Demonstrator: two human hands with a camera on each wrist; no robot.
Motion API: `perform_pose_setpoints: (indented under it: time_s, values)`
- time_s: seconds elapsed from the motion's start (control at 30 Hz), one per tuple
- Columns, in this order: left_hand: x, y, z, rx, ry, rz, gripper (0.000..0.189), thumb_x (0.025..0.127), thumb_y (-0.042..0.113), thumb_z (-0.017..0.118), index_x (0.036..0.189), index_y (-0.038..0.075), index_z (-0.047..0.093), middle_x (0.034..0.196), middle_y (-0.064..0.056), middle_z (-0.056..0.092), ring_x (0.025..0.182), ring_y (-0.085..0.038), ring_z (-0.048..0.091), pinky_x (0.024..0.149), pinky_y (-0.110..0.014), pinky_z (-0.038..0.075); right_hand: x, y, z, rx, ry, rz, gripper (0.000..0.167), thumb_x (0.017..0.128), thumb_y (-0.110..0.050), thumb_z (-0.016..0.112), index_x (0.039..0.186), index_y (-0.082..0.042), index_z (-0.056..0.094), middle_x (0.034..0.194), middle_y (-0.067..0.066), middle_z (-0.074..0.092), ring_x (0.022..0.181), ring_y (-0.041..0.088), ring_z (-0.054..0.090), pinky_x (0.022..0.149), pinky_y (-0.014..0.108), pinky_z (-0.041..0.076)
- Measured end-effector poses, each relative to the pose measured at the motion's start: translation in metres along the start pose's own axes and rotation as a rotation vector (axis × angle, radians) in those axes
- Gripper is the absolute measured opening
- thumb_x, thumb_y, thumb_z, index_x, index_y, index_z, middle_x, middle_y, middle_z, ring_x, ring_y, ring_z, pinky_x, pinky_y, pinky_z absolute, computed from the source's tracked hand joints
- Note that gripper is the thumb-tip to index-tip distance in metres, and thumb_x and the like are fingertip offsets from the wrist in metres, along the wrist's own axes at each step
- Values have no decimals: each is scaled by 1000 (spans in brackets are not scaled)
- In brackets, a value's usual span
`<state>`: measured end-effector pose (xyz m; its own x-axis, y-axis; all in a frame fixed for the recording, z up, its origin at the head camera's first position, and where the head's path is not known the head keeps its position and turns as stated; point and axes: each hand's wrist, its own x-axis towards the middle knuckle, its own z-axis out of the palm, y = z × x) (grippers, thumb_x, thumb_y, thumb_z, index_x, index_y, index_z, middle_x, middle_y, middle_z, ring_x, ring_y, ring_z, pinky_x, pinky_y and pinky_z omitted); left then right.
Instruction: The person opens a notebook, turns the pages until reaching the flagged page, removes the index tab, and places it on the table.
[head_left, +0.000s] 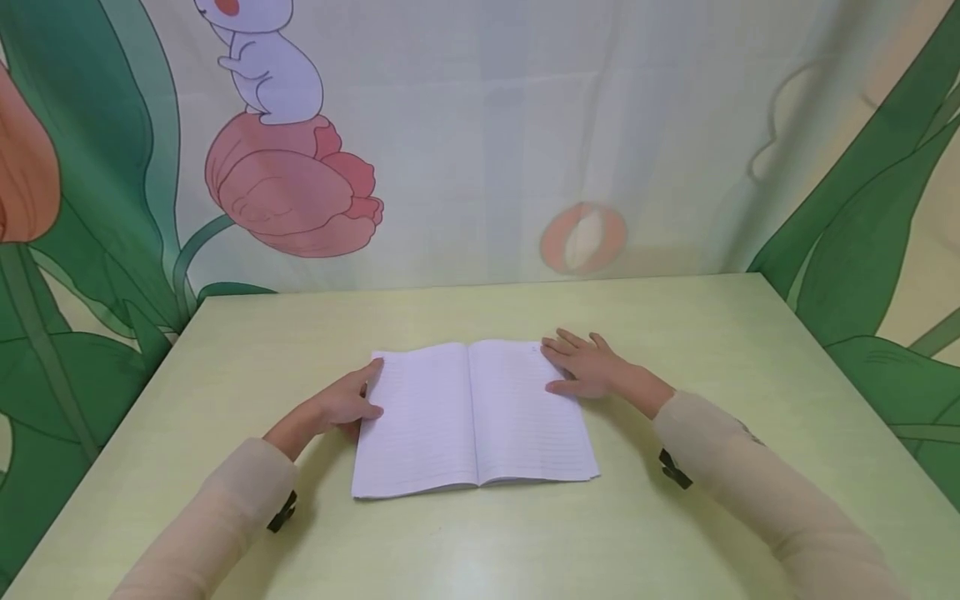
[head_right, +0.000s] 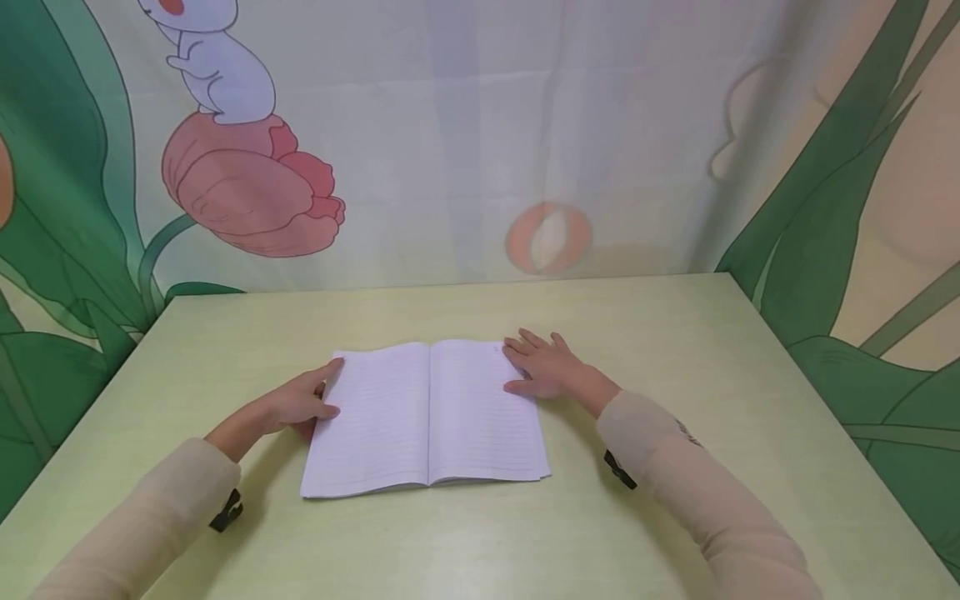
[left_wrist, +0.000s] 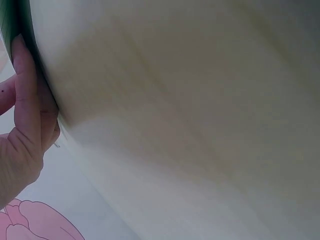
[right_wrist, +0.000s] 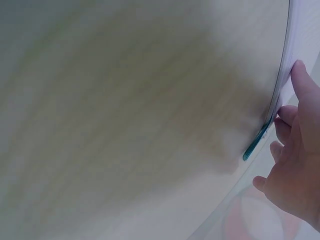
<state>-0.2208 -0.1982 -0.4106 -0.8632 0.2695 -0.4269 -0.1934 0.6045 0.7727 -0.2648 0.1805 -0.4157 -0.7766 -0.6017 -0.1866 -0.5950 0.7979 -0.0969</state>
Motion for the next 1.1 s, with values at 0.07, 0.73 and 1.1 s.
perform_pose_setpoints:
  time_s: [0.07, 0.73, 1.1]
  values:
    - [0, 0, 0, 2, 3, -3, 82, 85, -7, 55, 146, 7, 2, 108, -27, 43, 65, -21, 58, 53, -37, 50, -3, -2, 0, 7, 2, -9, 70, 91, -48, 44, 143, -5, 26, 148, 11, 21, 136, 33, 10, 99, 63, 11]
    - [2, 0, 1, 8, 4, -14, 82, 86, -6, 55, 146, 7, 1, 112, -28, 44, 68, -21, 59, 55, -37, 51, -8, -38, 7, 202, -14, -72, 72, 93, -44, 43, 145, -2, 16, 148, 18, 15, 136, 34, 8, 100, 62, 8]
    - [1, 0, -1, -21, -16, -13, 83, 87, -6, 53, 147, 9, -2, 109, -27, 44, 66, -21, 59, 54, -37, 51, -1, -73, 5, 241, 3, -92, 64, 96, -41, 37, 145, -4, 19, 148, 19, 16, 136, 33, 9, 102, 60, 6]
